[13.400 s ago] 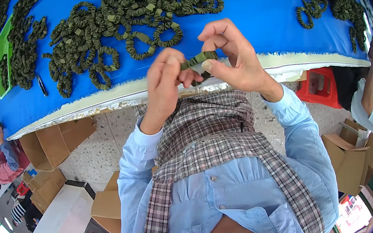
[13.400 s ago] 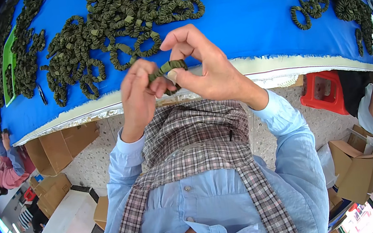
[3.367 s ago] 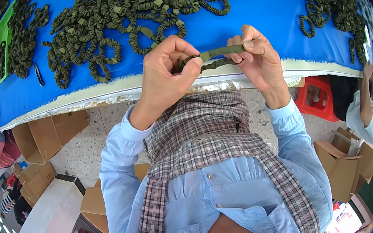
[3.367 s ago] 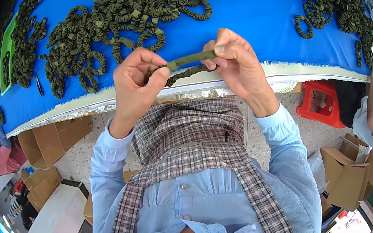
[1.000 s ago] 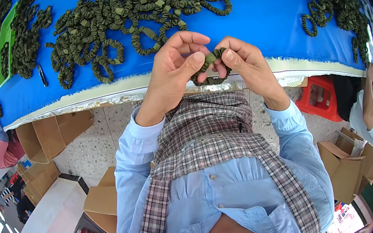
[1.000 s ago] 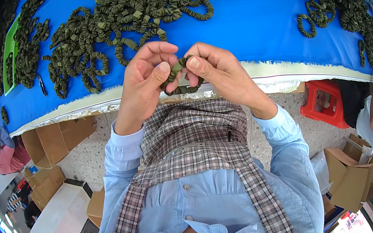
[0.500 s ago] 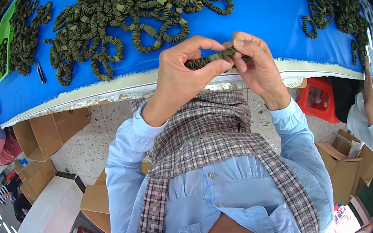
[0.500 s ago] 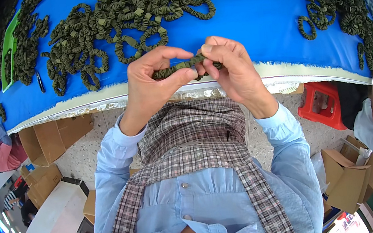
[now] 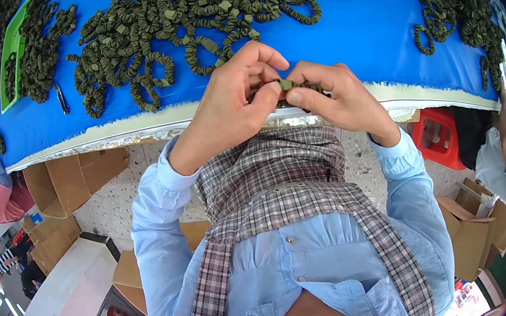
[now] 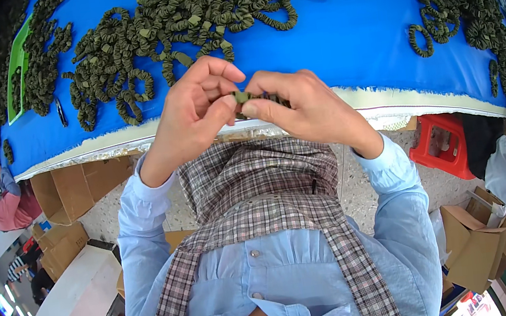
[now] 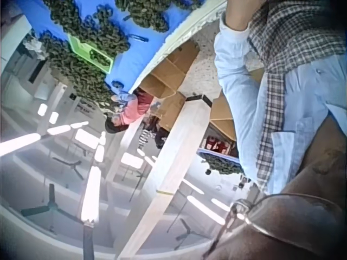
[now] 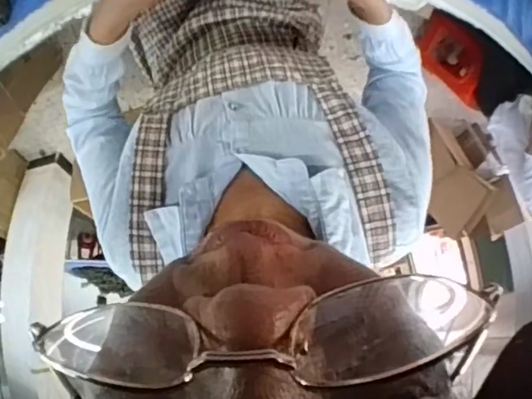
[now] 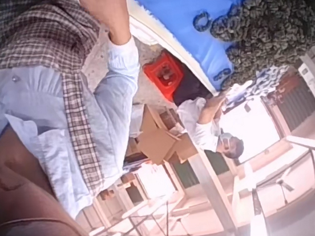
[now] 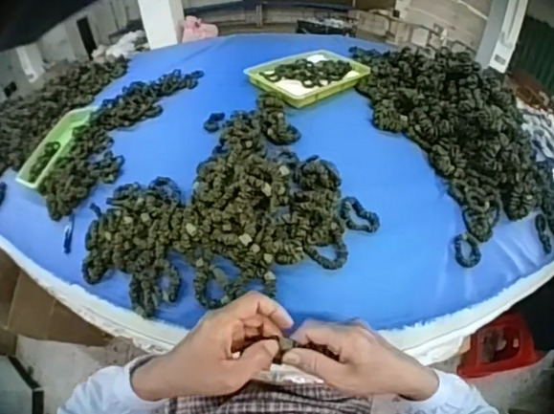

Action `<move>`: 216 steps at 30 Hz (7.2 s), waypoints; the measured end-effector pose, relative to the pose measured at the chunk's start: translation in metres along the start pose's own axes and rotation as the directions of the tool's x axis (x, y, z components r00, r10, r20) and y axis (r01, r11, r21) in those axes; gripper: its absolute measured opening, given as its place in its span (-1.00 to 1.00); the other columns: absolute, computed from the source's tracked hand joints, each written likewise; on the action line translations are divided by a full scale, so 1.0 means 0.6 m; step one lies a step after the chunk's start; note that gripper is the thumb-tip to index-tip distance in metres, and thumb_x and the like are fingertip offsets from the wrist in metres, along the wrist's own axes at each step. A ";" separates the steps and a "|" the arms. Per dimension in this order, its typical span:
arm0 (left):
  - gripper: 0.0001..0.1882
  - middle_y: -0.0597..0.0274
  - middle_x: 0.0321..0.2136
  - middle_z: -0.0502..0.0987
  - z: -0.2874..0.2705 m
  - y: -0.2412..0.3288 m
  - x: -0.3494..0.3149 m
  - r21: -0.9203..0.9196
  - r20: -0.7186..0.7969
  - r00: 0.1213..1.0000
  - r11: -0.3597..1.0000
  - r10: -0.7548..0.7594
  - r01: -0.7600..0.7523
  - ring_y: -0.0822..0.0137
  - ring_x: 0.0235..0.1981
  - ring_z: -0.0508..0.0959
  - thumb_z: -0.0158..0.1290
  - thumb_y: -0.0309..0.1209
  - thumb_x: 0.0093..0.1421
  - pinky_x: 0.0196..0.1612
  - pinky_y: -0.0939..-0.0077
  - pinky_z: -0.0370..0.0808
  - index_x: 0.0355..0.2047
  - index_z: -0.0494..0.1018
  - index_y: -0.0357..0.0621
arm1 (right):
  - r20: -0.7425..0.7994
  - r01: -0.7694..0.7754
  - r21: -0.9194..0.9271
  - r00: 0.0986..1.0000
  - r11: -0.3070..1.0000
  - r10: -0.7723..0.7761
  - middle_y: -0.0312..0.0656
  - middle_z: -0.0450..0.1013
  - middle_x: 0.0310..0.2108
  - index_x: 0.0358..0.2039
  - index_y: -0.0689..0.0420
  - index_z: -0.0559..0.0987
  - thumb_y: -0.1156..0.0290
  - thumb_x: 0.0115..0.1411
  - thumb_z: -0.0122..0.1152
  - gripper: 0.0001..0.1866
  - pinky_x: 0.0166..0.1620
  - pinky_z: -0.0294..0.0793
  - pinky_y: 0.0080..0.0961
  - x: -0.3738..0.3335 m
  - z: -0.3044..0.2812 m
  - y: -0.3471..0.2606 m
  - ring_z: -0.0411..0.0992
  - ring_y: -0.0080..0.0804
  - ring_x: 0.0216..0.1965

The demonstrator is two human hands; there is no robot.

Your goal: The person repeatedly picks up green, coiled, cord-like objects from a blue table and manipulates them by hand. They twist and fold the cords into compact shapes, placing the finished items back onto the table among a large pile of similar objects.

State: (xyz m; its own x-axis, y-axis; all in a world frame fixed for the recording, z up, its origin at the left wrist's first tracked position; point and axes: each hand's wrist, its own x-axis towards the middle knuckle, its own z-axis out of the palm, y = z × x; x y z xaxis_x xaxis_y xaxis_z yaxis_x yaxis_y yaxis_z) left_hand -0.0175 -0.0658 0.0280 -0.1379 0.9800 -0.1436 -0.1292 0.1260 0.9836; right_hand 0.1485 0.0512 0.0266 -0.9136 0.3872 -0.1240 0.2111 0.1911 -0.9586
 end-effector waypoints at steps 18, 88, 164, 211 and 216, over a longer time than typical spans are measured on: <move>-0.82 0.49 -0.69 0.20 -0.006 -0.043 -0.006 -0.685 0.048 0.997 0.725 -0.055 0.073 0.64 -0.73 0.10 -0.04 -0.41 0.27 -0.64 0.66 0.03 -0.16 0.34 -0.21 | -0.112 0.007 0.642 0.990 0.766 0.086 -0.33 0.30 -0.72 -0.55 0.15 0.45 0.26 0.30 0.02 -0.68 -0.33 0.35 -0.58 -0.010 -0.011 0.030 0.37 -0.56 -0.51; -0.85 0.53 -0.73 0.10 -0.006 -0.072 -0.002 -0.879 0.075 0.997 0.474 0.019 0.057 0.65 -0.70 0.09 -0.14 -0.46 0.31 -0.59 0.65 0.09 -0.14 0.33 -0.16 | -0.133 0.019 0.776 0.982 0.631 0.135 -0.30 0.26 -0.69 -0.56 0.15 0.36 0.38 0.20 -0.02 -0.79 -0.36 0.26 -0.66 0.000 -0.016 0.049 0.37 -0.51 -0.51; -0.72 0.12 -0.35 0.50 -0.074 -0.077 0.166 -0.827 0.093 0.982 0.562 0.166 -0.017 0.33 -0.31 0.54 -0.16 -0.60 0.09 -0.15 0.49 0.49 -0.14 0.32 -0.34 | -0.047 -0.016 0.762 0.996 0.648 0.081 -0.24 0.36 -0.56 -0.29 0.20 0.37 0.22 0.32 0.00 -0.74 -0.15 0.39 -0.55 0.117 -0.065 0.056 0.40 -0.50 -0.35; -0.90 0.48 -0.72 0.41 -0.060 -0.021 0.137 -0.181 -0.130 0.989 0.983 -0.067 0.043 0.74 -0.69 0.29 0.17 -0.52 0.11 -0.65 0.79 0.14 -0.35 0.52 -0.28 | -0.165 0.042 0.714 0.980 0.699 0.109 -0.42 0.25 -0.70 -0.48 0.16 0.43 0.52 0.17 0.10 -0.91 -0.44 0.31 -0.66 0.113 -0.096 0.063 0.15 -0.74 -0.68; -0.90 0.48 -0.71 0.41 -0.058 -0.032 0.136 -0.135 -0.160 0.987 0.991 -0.036 0.015 0.73 -0.68 0.30 0.17 -0.49 0.13 -0.64 0.79 0.15 -0.40 0.49 -0.25 | -0.051 -0.178 0.275 0.979 0.945 0.199 -0.44 0.33 -0.63 -0.35 0.25 0.50 0.46 0.16 0.21 -0.88 -0.51 0.15 -0.74 0.104 -0.089 0.029 0.18 -0.79 -0.59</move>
State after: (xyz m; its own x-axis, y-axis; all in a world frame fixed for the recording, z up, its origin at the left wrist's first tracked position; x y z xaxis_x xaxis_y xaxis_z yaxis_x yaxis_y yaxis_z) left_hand -0.0604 0.0067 -0.0063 -0.2880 0.9376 -0.1949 -0.2621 0.1186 0.9577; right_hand 0.1139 0.1266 0.0158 -0.8342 0.4634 -0.2989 0.2661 -0.1366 -0.9542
